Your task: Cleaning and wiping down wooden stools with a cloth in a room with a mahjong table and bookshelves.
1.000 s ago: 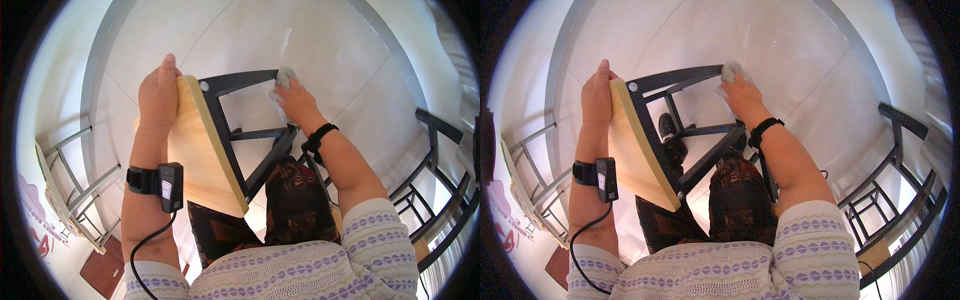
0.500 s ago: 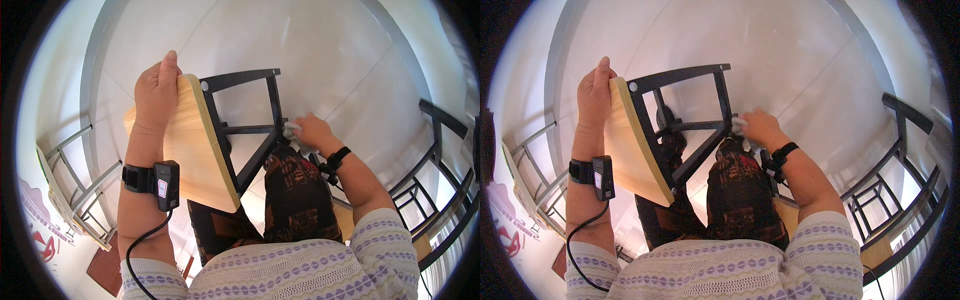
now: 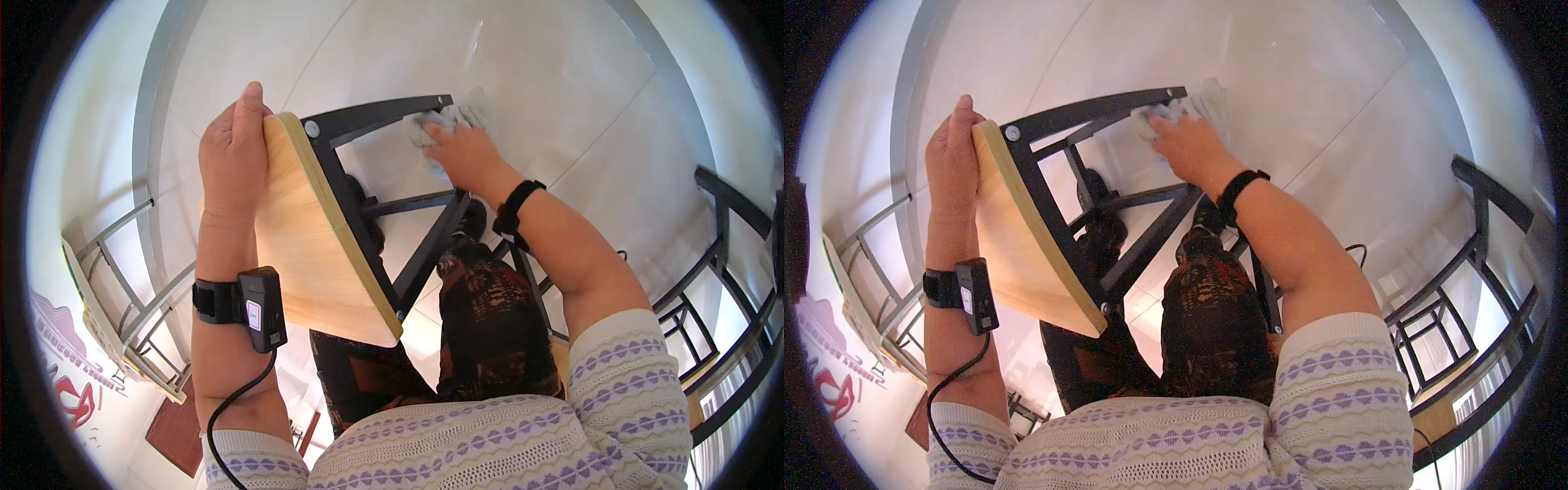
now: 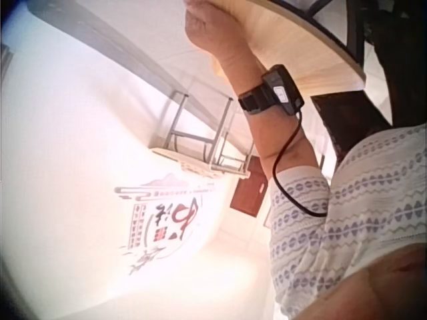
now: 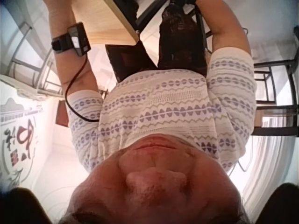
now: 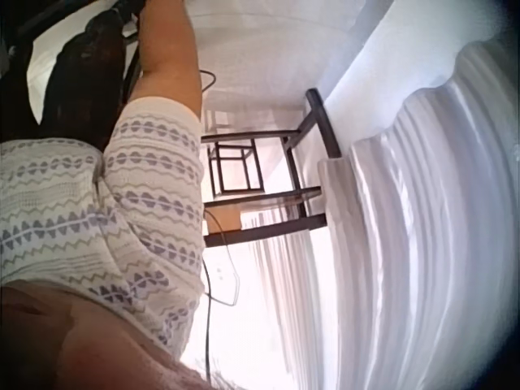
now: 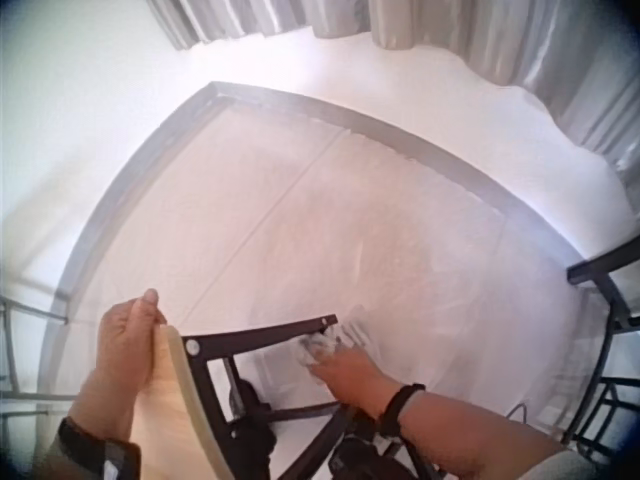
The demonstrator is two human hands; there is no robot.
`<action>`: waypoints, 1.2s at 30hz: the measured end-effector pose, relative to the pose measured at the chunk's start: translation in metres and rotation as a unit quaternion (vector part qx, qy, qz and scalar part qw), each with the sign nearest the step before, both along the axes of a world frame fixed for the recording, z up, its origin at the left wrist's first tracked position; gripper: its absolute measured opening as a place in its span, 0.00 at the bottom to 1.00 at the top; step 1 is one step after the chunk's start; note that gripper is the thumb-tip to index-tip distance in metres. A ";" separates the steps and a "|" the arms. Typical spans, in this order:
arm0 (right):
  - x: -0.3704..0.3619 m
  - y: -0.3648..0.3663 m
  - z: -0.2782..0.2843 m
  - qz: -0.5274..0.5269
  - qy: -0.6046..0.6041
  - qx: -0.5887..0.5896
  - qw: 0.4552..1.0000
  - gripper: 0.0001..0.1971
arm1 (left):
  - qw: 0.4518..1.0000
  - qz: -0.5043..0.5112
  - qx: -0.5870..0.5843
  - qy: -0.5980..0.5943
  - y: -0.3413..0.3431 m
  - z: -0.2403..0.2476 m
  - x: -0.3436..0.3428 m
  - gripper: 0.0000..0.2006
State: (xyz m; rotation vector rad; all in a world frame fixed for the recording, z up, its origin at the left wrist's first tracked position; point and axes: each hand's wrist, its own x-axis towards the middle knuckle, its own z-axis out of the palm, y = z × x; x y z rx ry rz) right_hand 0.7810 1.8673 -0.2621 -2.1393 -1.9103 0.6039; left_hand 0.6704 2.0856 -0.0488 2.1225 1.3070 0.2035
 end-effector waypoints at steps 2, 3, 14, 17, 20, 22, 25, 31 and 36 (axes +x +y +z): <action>0.003 0.012 -0.003 -0.019 -0.019 0.006 1.000 0.15 | 1.000 0.009 -0.002 0.000 0.001 0.000 0.000 0.25; 0.008 0.021 -0.008 -0.022 -0.017 -0.015 0.999 0.15 | 1.000 0.007 -0.005 -0.009 0.003 0.001 -0.001 0.24; -0.003 -0.009 -0.004 -0.041 0.211 -0.147 0.965 0.14 | 0.996 0.075 -0.019 -0.054 0.021 0.002 -0.023 0.23; 0.003 -0.009 -0.002 -0.086 0.289 -0.156 0.941 0.16 | 0.996 0.061 -0.018 -0.062 0.022 0.001 -0.024 0.23; 0.008 -0.008 -0.003 -0.061 0.333 -0.215 0.916 0.17 | 0.997 0.053 -0.012 -0.063 0.023 0.004 -0.028 0.23; 0.009 -0.009 0.000 -0.093 0.355 -0.191 0.911 0.19 | 0.998 0.034 0.036 -0.026 0.022 0.011 -0.028 0.23; 0.028 -0.001 0.002 -0.089 0.368 -0.285 0.881 0.18 | 0.997 0.061 0.019 -0.032 0.021 0.009 -0.028 0.23; 0.053 0.018 0.020 -0.157 0.403 -0.194 0.880 0.19 | 0.996 0.064 0.011 -0.054 0.025 0.014 -0.042 0.23; 0.047 0.043 -0.003 -0.249 0.369 -0.060 0.894 0.18 | 0.997 0.034 0.036 -0.056 0.040 0.006 -0.052 0.22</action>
